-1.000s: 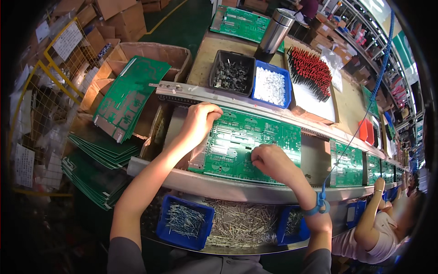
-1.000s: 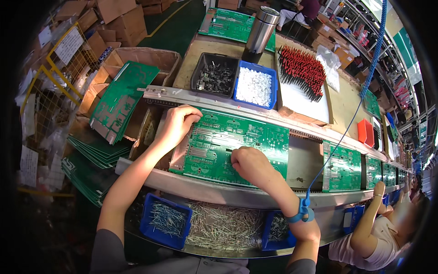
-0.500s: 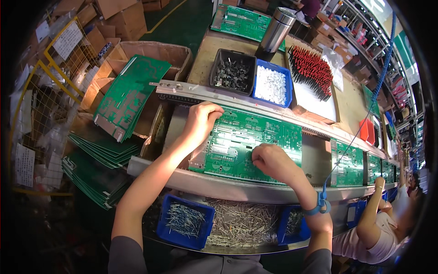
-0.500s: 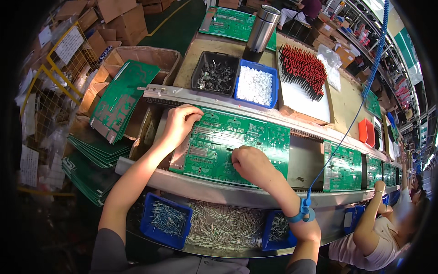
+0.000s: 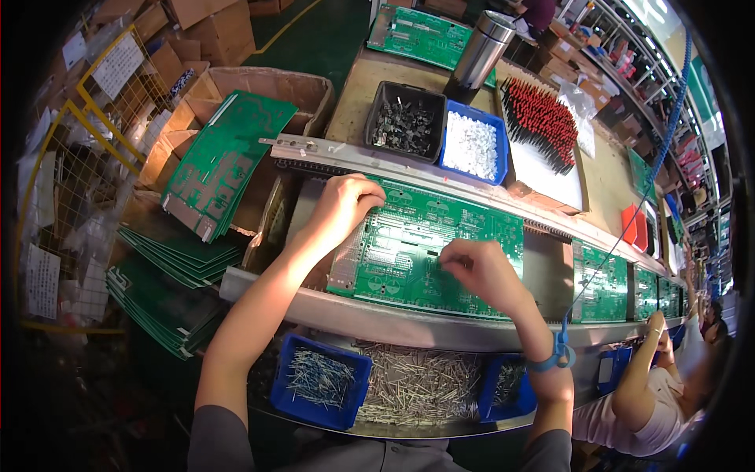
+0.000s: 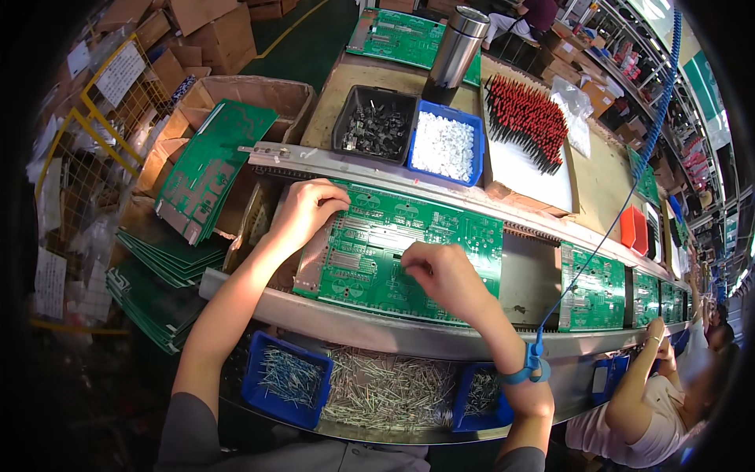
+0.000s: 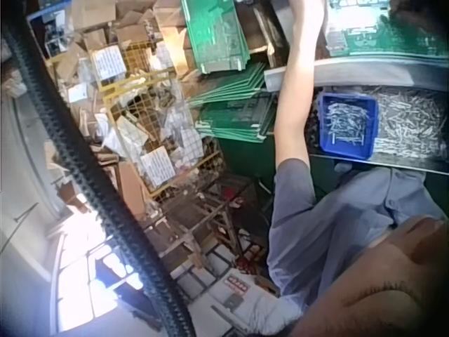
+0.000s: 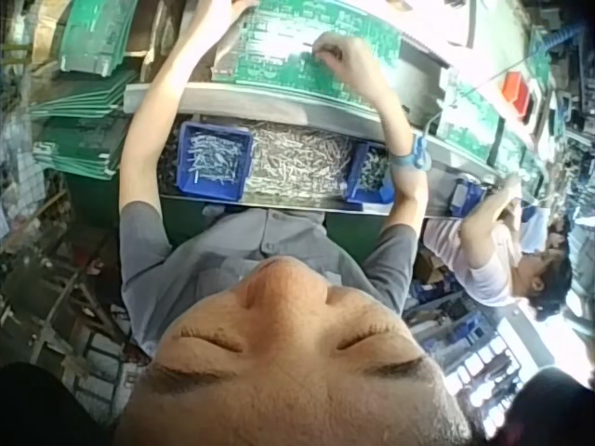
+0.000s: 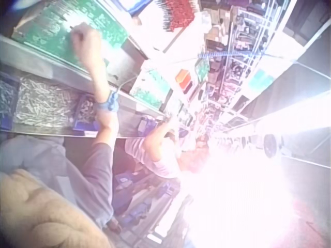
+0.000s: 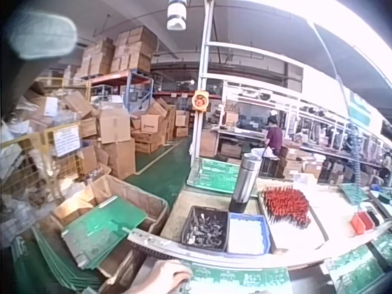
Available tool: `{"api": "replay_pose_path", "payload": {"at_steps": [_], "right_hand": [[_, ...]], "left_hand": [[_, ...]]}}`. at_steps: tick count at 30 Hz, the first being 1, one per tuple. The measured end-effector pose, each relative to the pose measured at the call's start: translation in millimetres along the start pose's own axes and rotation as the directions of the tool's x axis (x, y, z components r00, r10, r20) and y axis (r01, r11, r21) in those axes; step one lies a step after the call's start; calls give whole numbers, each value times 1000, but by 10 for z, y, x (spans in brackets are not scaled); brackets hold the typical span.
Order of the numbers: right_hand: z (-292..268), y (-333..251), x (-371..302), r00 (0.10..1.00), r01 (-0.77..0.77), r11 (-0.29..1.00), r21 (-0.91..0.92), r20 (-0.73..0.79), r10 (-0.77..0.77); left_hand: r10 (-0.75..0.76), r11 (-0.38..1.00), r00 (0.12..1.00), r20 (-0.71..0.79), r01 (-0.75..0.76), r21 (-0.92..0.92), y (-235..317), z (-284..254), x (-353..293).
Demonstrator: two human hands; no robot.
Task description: The person assembles circuit boards along a conveyor line by picking electronic components from storage bins and inserting them into the boards by hand.
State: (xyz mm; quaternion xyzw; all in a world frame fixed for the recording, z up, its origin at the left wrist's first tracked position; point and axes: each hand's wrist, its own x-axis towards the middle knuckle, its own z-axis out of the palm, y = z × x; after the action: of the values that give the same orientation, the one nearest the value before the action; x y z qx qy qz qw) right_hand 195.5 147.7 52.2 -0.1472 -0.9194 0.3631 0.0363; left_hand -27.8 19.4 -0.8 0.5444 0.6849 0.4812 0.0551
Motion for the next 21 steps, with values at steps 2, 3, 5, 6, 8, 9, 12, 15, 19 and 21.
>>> {"api": "replay_pose_path", "payload": {"at_steps": [2,3,5,6,8,9,12,15,19,21], "right_hand": [[-26,11,13,1000,11,999,34,-21,-10],[-41,20,21,999,-4,999,47,-35,6],[-73,38,32,998,-24,998,57,-54,27],[-82,48,42,994,-11,997,79,-112,20],[-92,57,73,986,6,995,104,-168,12],[-95,57,92,980,0,998,67,-201,13],[-98,79,160,966,26,999,-25,-256,-31],[-59,119,252,955,61,998,-31,-289,-67],[41,183,395,954,56,990,129,-300,-15],[108,215,455,945,65,986,155,-327,-11]], "left_hand": [[12,1000,1000,-10,-12,2,-28,26,-5],[12,1000,1000,-14,-12,5,-56,44,-15],[17,1000,1000,-16,-17,2,-65,74,-8],[16,1000,1000,-16,-16,7,-62,82,-6],[13,1000,1000,-17,-12,16,-66,84,-10],[12,1000,1000,-15,-11,19,-79,88,-13],[27,999,999,-21,-26,44,-84,105,-12],[46,996,998,-36,-43,83,-88,115,-20],[34,992,999,-22,-31,122,-78,122,-32],[34,982,999,21,-38,185,-16,117,-49]]}}
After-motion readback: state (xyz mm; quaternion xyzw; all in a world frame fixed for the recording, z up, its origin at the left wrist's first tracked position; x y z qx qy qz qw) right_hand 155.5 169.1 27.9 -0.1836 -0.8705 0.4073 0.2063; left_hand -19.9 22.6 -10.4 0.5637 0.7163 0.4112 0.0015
